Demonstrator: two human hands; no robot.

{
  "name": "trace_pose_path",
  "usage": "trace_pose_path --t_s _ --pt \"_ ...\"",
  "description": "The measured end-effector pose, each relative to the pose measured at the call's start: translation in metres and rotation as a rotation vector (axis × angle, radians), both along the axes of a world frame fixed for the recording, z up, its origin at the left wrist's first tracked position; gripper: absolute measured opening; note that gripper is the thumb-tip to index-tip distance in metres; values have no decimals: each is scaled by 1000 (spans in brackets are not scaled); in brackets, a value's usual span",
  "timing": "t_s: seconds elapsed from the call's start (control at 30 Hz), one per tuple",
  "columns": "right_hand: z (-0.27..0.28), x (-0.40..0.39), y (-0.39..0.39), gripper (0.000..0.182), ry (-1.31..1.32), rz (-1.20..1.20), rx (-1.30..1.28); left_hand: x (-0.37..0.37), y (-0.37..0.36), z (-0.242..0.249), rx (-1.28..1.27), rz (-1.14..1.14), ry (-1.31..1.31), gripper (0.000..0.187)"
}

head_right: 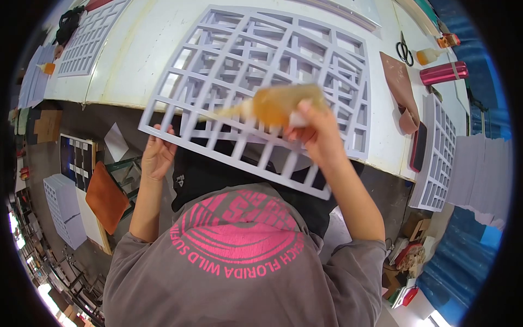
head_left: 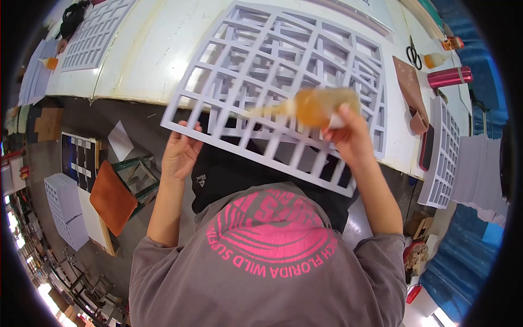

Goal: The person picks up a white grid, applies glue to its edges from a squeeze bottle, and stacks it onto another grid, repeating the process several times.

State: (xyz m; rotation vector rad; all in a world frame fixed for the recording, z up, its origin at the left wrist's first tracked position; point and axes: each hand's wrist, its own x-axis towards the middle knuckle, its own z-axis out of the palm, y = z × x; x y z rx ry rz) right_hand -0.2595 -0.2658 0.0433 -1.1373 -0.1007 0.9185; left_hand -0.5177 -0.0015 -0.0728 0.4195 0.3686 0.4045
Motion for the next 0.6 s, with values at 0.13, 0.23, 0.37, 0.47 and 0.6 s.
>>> trace_pose_path --t_s 0.13,0.23,0.37,0.47,0.6 --pt "-5 66 2 37 -272 -297 -22 7 21 4 -57 131 -30 35" --pt "-10 105 8 45 -344 -396 -46 13 17 10 -91 95 -23 37" --pt "-28 139 11 53 -392 -396 -89 9 3 6 -87 38 -3 43" --pt "-29 136 12 47 -464 -414 -111 7 -5 9 -111 9 19 44" --pt "-24 114 6 41 -560 -385 -132 5 -7 8 -72 -56 -7 45"
